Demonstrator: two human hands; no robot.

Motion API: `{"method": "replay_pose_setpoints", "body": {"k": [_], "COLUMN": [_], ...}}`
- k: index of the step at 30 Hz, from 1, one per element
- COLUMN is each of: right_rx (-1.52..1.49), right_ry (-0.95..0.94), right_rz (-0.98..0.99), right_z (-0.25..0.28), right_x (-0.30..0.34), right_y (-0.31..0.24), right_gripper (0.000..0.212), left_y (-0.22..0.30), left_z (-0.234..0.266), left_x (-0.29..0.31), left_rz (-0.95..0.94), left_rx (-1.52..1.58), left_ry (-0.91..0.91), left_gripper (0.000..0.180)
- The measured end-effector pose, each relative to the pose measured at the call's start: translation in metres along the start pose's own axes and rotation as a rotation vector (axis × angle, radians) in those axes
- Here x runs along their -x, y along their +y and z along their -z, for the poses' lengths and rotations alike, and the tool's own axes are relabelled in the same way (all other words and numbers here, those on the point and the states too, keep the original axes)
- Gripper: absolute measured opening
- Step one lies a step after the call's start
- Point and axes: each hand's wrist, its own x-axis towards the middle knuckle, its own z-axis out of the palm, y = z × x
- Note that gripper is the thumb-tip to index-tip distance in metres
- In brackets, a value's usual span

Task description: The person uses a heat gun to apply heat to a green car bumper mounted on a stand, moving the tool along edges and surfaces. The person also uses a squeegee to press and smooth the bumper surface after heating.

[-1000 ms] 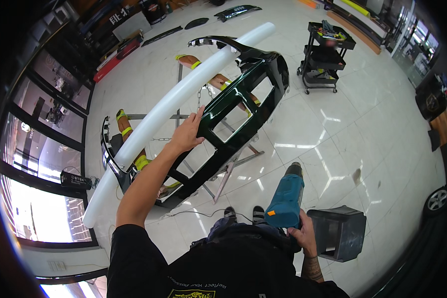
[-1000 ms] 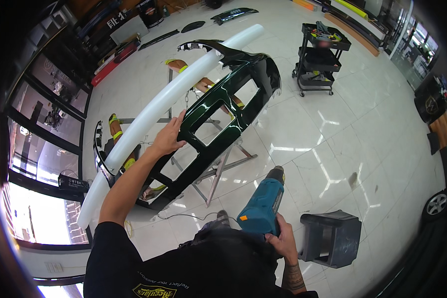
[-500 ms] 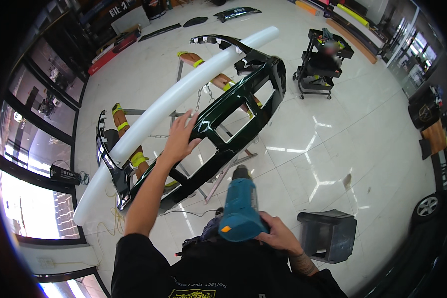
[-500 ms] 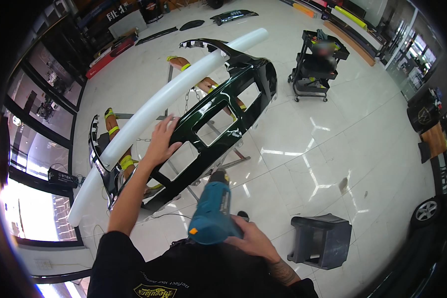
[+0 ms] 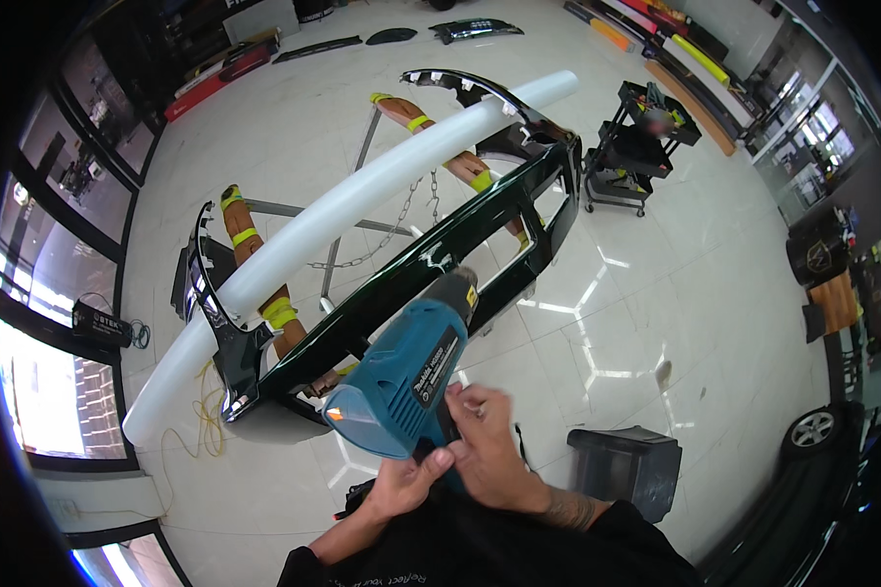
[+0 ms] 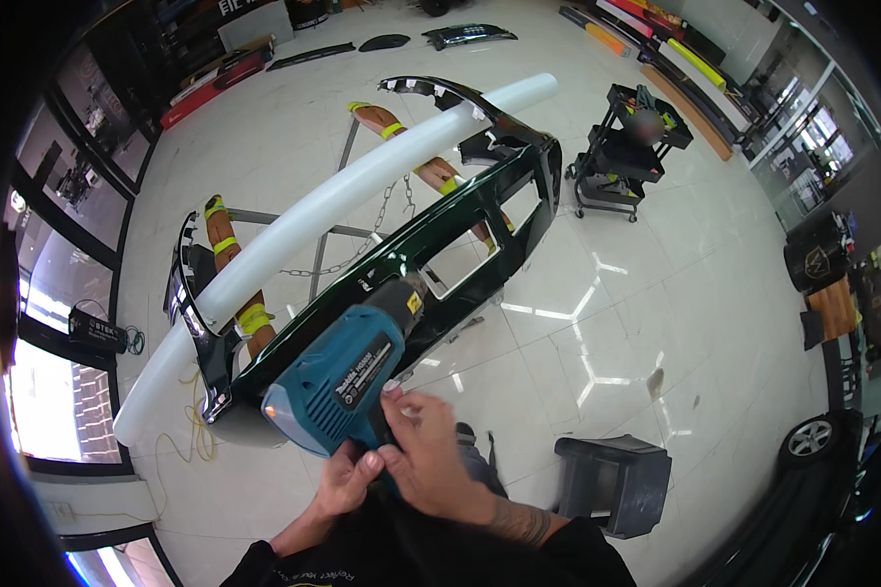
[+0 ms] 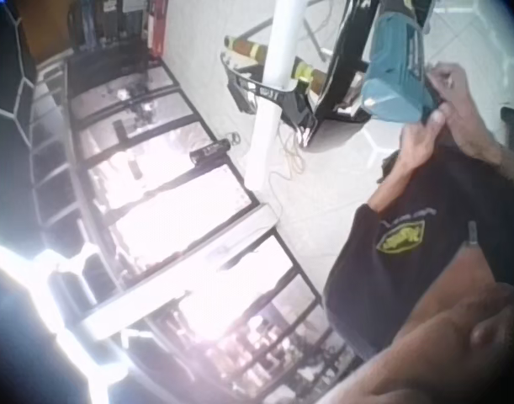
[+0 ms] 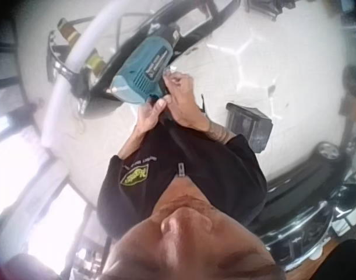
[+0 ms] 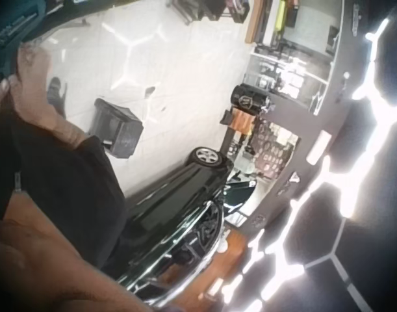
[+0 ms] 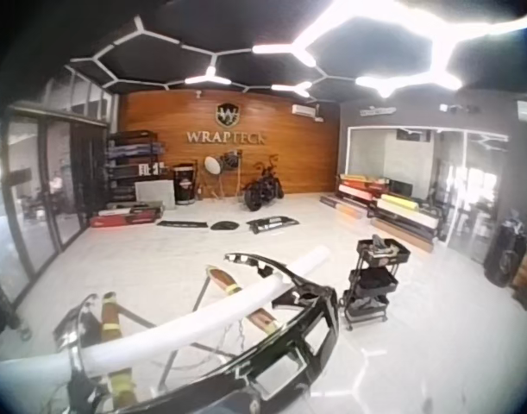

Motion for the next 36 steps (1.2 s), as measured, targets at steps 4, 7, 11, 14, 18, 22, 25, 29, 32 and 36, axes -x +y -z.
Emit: {"method": "replay_pose_setpoints", "body": {"k": [4,7,11,14,18,22,25,29,32,36], "right_rx": [-0.388,-0.227,-0.306,-0.310,-0.147,-0.005,0.103,0.113,0.120,0.112], "right_ry": [0.236,0.449,0.402,0.356,0.290,0.244,0.178,0.125,0.110,0.078], "right_rz": [-0.003,-0.208,-0.379,-0.365,-0.343,-0.219,-0.170,-0.203,-0.214,-0.232], "right_z": [0.027,0.045,0.021,0.012,0.015,0.022,0.030,0.034,0.036,0.038], "right_x": [-0.051,-0.068,-0.058,-0.053,-0.058,-0.082,-0.097,-0.106,-0.105,-0.105], "right_y": [0.026,0.107,0.194,0.224,0.232,0.227,0.230,0.226,0.230,0.231], "right_gripper": [0.043,0.036,0.029,0.027,0.034,0.047,0.053,0.054,0.053,0.053], "left_y": [0.028,0.023,0.016,0.036,0.086,0.104,0.092,0.074,0.069,0.063], "left_z": [0.013,0.000,-0.002,0.040,0.097,0.115,0.110,0.099,0.095,0.087], "left_x": [-0.028,-0.061,-0.094,-0.068,-0.029,-0.009,-0.015,-0.026,-0.034,-0.040], "left_rz": [-0.016,-0.152,-0.372,-0.228,0.005,0.133,0.186,0.140,0.124,0.140], "left_rx": [0.141,0.191,0.287,0.274,0.176,0.158,0.179,0.205,0.233,0.272], "left_ry": [-0.038,0.009,0.007,-0.067,0.066,0.038,0.005,0.019,0.015,0.053], "left_gripper": [0.062,0.057,0.044,0.066,0.075,0.058,0.056,0.055,0.053,0.051]}}
